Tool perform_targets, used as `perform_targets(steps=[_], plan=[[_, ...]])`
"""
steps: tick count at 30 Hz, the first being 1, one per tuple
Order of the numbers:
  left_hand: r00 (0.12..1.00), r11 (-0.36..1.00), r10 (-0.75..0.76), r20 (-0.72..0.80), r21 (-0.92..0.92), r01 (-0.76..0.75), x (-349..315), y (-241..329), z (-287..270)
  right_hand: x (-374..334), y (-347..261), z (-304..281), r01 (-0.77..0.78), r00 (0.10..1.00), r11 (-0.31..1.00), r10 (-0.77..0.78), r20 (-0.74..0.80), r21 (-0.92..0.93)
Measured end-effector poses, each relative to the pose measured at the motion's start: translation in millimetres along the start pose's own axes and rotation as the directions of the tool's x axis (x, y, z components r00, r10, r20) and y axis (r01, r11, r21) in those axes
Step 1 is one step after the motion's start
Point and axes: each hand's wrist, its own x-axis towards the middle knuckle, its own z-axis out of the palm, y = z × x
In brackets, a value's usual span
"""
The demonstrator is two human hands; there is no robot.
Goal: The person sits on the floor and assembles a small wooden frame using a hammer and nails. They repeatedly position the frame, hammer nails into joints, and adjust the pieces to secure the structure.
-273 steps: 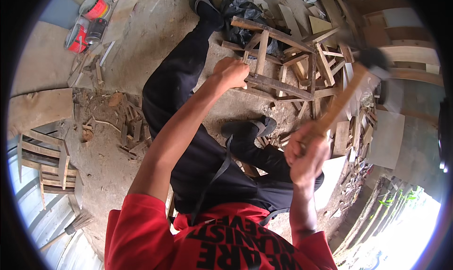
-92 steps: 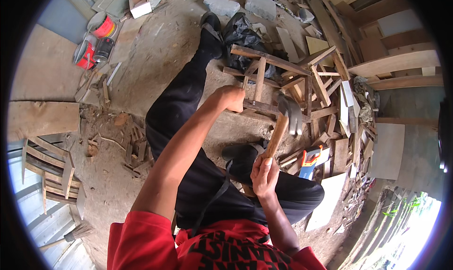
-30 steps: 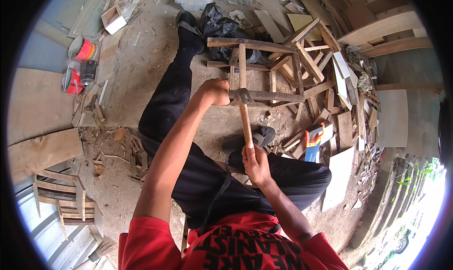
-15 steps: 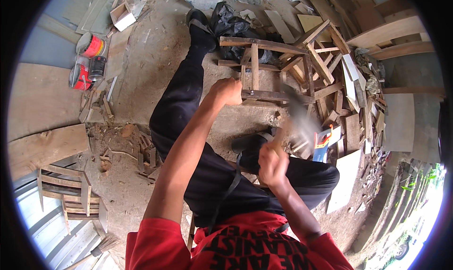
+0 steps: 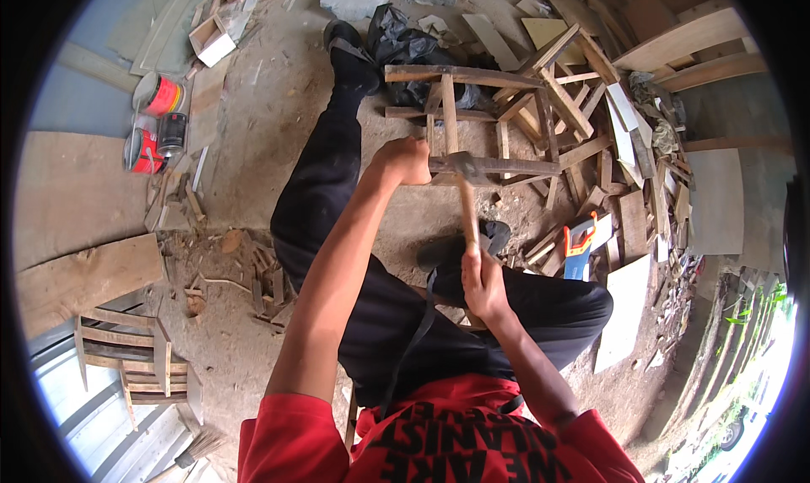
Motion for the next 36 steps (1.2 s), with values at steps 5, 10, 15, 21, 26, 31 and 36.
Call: perform_targets(steps=[5, 10, 15, 21, 26, 31, 36], plan=[[0.998, 0.998, -0.048, 0.050, 0.032, 0.046, 0, -2, -2, -15, -72, -23, 0.020, 1.000, 0.858, -0.029, 0.009, 0.513], [0.997, 0.999, -0.045, 0.060, 0.024, 0.044, -2, 2, -4, -8, -31, -3, 0.622, 0.779, 0.746, -0.561, -0.278, 0.237], [0.999, 0.998, 0.042, -0.028, 0.053, -0.040, -10, 2, 2, -7, 7, 2, -0.063, 0.996, 0.977, 0.074, -0.047, 0.206], [0.999, 0.999, 0.029, -0.039, -0.016, -0.029, -6, -1, 0, 3, 9, 3, -0.026, 1.000, 0.999, 0.026, -0.013, 0.020], [1.000, 0.999, 0.029, 0.010, 0.037, -0.030, -1, -6, 2, 8, -4, 10, -0.036, 0.999, 0.988, 0.039, -0.021, 0.151], [0.995, 0.998, -0.058, 0.077, -0.008, 0.059, -5, 3, -5, -17, -63, -13, 0.350, 0.935, 0.818, -0.335, -0.116, 0.456], [0.993, 0.998, -0.064, 0.095, 0.014, 0.062, -1, 2, -6, 3, -17, 6, 0.163, 0.986, 0.986, -0.162, -0.037, 0.021]])
